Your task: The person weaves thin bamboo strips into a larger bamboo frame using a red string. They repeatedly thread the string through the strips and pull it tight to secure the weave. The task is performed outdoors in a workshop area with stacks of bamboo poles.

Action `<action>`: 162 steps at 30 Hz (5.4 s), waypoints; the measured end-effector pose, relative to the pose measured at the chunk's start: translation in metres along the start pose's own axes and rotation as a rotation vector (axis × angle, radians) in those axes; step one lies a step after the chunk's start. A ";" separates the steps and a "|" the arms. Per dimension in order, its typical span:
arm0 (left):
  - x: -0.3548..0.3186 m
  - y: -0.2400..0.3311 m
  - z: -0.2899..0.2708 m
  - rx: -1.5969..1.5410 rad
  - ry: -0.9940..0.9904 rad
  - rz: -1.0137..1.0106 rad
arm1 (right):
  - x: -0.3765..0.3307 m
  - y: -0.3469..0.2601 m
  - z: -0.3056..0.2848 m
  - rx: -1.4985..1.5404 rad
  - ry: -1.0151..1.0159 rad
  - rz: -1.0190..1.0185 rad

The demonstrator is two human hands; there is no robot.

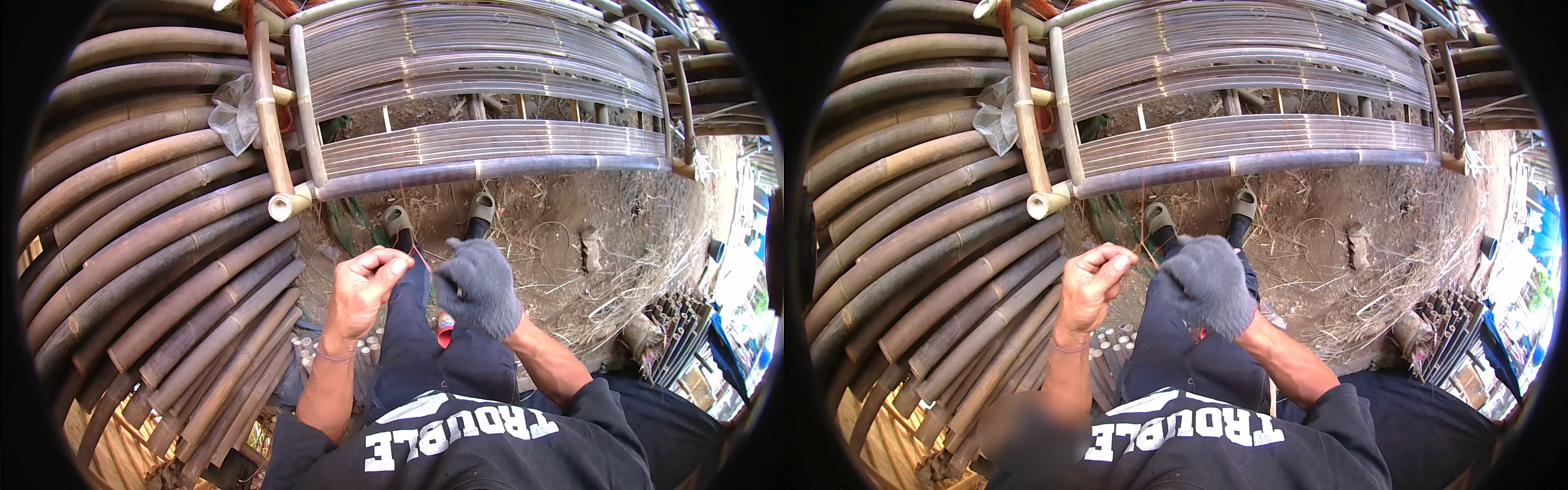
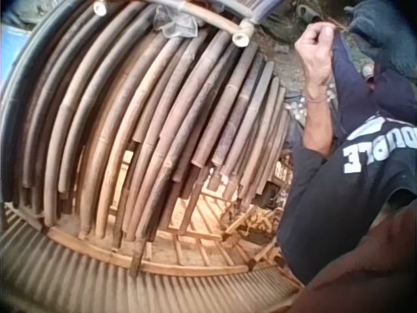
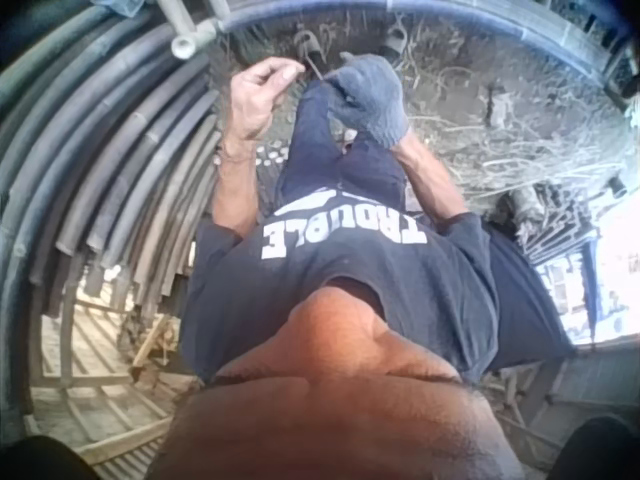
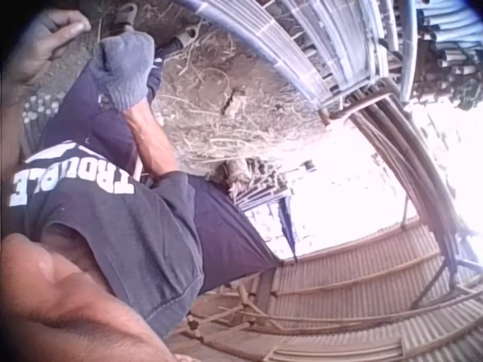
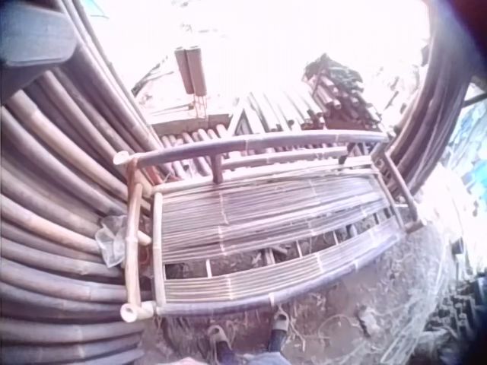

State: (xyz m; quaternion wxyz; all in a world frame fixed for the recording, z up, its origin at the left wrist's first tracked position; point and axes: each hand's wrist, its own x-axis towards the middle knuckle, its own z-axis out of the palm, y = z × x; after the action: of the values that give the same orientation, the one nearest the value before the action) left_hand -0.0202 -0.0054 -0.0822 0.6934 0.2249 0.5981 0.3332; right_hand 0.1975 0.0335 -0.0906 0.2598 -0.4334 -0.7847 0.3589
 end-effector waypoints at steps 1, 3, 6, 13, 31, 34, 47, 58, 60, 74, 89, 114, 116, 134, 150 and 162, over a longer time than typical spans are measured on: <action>0.005 -0.002 0.013 0.154 0.020 0.202 | -0.001 -0.006 0.000 0.023 -0.009 -0.008; 0.002 0.010 0.025 0.411 -0.012 0.360 | 0.002 -0.012 0.000 0.065 -0.039 0.031; 0.005 0.014 0.029 0.638 0.026 0.606 | 0.007 -0.012 0.002 0.157 -0.017 0.264; 0.010 0.013 0.019 0.402 0.047 0.387 | 0.028 0.000 0.010 0.380 0.066 0.189; 0.009 0.000 0.026 0.443 0.085 0.349 | 0.008 0.010 0.011 0.102 0.073 0.138; 0.005 -0.001 0.025 0.220 0.063 0.207 | 0.004 0.002 0.007 0.133 0.157 0.104; 0.002 -0.004 0.032 0.338 0.234 0.219 | -0.001 0.026 0.000 -0.142 0.265 0.013; -0.046 -0.076 0.155 0.552 -0.036 0.213 | -0.040 0.067 -0.056 1.084 -0.179 1.248; -0.006 -0.065 0.150 0.611 0.311 0.434 | -0.043 0.048 -0.101 0.542 -0.154 0.795; 0.349 -0.092 -0.146 1.212 0.418 0.213 | 0.090 0.306 -0.153 -0.587 0.406 0.410; 0.486 -0.163 -0.137 1.054 -0.026 0.047 | 0.226 0.432 0.295 -0.036 -1.007 0.421; 0.363 -0.067 -0.107 -0.085 -0.346 -0.488 | 0.141 0.249 0.182 0.255 -0.142 0.472; 0.363 -0.068 -0.108 -0.034 -0.262 -0.488 | 0.096 0.245 0.184 0.338 -0.011 0.535; 0.520 -0.163 0.058 0.797 -0.136 -0.058 | -0.568 0.086 -0.064 -0.004 -0.574 2.075; 0.417 -0.100 -0.145 0.954 0.425 0.357 | -0.120 0.286 0.094 -0.564 -0.139 1.003; 0.441 -0.167 -0.139 1.200 -0.084 0.090 | 0.095 0.296 0.261 -0.473 -0.268 0.718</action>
State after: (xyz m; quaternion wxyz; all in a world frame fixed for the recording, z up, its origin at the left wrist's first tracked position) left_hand -0.0970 0.1920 -0.5258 0.4537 0.6150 0.6435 -0.0427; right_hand 0.1095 0.1362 -0.4739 -0.0915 -0.6753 -0.6719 0.2900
